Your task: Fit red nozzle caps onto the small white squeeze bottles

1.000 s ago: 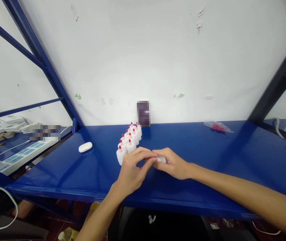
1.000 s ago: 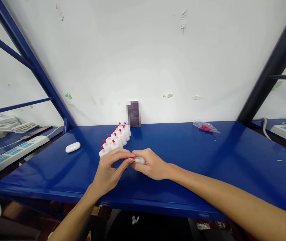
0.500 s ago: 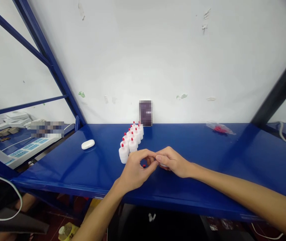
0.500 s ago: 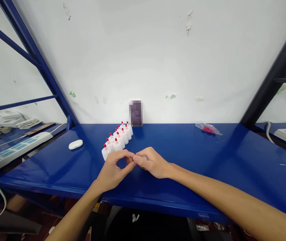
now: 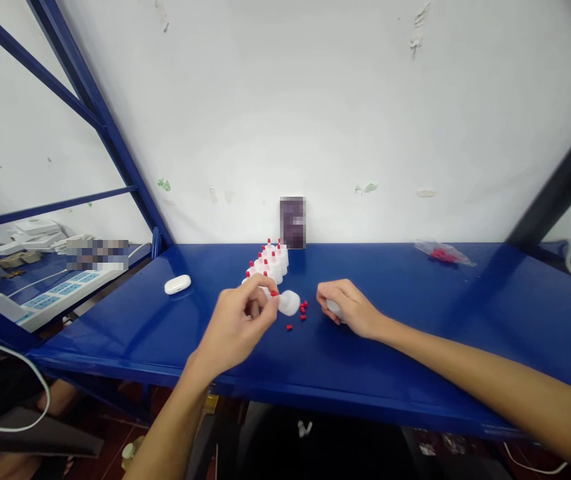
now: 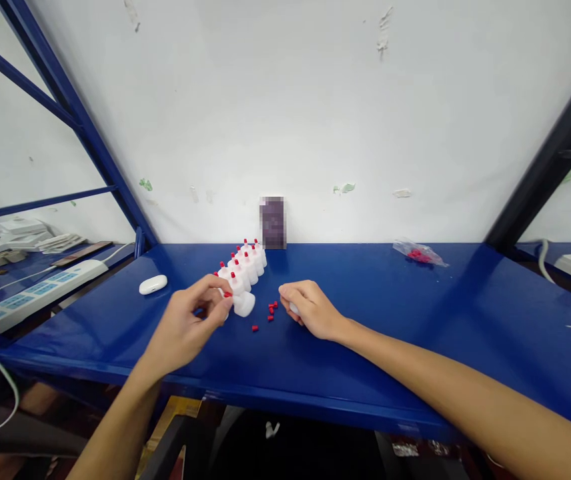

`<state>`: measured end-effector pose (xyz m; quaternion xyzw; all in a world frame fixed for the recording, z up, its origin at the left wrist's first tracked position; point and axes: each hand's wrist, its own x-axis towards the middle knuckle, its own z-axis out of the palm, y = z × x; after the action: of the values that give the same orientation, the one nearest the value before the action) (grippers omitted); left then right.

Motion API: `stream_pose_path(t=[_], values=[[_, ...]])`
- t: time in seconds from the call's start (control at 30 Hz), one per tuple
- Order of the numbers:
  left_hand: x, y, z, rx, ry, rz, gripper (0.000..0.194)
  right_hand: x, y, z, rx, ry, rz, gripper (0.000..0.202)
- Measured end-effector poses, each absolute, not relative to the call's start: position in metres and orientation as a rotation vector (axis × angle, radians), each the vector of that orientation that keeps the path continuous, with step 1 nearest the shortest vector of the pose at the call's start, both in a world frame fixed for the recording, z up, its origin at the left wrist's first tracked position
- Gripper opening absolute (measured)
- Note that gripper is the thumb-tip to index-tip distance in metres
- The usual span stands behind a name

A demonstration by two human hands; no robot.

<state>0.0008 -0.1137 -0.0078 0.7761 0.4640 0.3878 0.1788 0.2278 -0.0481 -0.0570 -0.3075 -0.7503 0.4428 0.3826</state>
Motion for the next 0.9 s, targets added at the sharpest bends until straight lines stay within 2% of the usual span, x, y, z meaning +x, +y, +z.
stream_pose_path(t=[0.13, 0.3, 0.43, 0.53, 0.9], values=[[-0.017, -0.124, 0.006, 2.372, 1.517, 0.753, 0.015, 0.231, -0.045, -0.056, -0.802, -1.912, 1.105, 0.042], [-0.016, -0.119, 0.001, 2.536, 1.732, 0.352, 0.019, 0.231, -0.047, -0.056, -0.802, -1.972, 1.039, 0.043], [-0.01, -0.11, -0.006, 2.519, 1.907, 0.392, 0.029, 0.231, -0.048, -0.055, -0.8, -1.993, 1.019, 0.045], [-0.006, -0.112, -0.009, 2.528, 1.769, 0.471, 0.031, 0.23, -0.048, -0.053, -0.789, -2.004, 1.004, 0.047], [0.018, -0.108, -0.03, 2.682, 1.575, 0.17, 0.028, 0.231, -0.048, -0.054, -0.801, -2.067, 1.001, 0.051]])
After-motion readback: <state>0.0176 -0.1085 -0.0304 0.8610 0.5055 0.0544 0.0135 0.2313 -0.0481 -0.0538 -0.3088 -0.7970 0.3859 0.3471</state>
